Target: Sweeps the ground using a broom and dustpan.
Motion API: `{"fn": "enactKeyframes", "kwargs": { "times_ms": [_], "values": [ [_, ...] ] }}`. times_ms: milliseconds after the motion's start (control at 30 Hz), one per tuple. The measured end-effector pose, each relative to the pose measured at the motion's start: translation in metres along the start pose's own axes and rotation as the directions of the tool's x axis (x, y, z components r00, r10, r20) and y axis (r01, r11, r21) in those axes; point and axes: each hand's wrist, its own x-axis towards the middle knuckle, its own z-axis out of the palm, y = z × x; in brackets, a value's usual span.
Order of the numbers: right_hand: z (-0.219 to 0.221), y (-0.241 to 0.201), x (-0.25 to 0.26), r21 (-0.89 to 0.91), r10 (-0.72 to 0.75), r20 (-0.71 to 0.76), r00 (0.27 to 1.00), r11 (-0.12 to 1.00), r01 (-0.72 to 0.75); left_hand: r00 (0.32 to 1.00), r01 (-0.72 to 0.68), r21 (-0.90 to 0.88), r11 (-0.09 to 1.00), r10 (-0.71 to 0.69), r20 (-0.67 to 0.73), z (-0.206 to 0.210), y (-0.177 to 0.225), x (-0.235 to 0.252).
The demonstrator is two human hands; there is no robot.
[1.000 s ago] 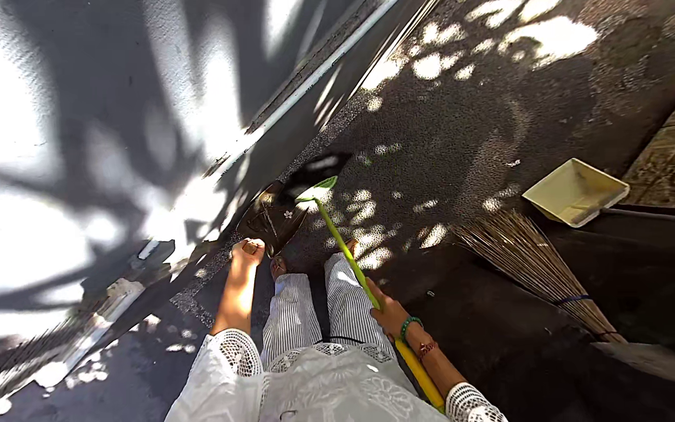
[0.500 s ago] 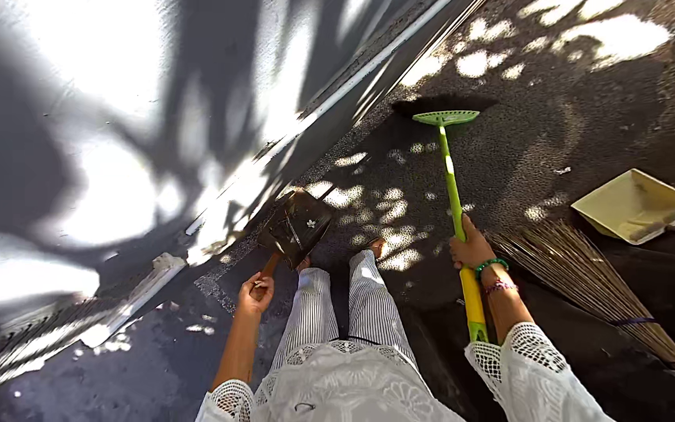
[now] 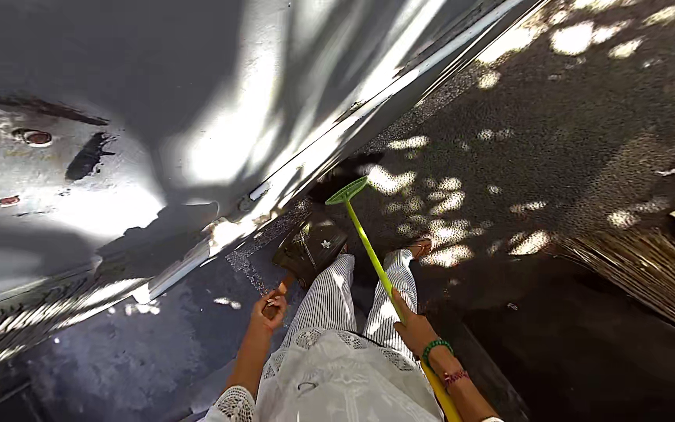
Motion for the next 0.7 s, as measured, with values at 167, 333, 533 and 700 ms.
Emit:
{"fn": "enactKeyframes", "kwargs": {
  "times_ms": [167,333,533,700],
  "values": [
    [0.019,0.026,-0.073,0.102,0.004,-0.108,0.994,0.995,0.007,0.999,-0.005,0.013,1.0,0.006,-0.04,-0.024,0.024,0.009],
    [-0.003,0.019,-0.033,0.246,0.092,-0.269,0.959,0.969,-0.024,0.997,-0.062,-0.045,0.997,0.06,-0.052,-0.041,0.038,0.02],
    [0.027,0.024,0.013,0.433,0.004,-0.09,0.996,0.901,0.036,0.992,-0.117,-0.068,0.991,0.12,0.031,-0.053,0.039,0.021],
    [0.048,0.082,-0.083,0.665,-0.122,-0.059,0.991,0.736,0.13,0.984,-0.143,-0.072,0.987,0.15,0.099,-0.073,0.054,0.022]
  ]
}}
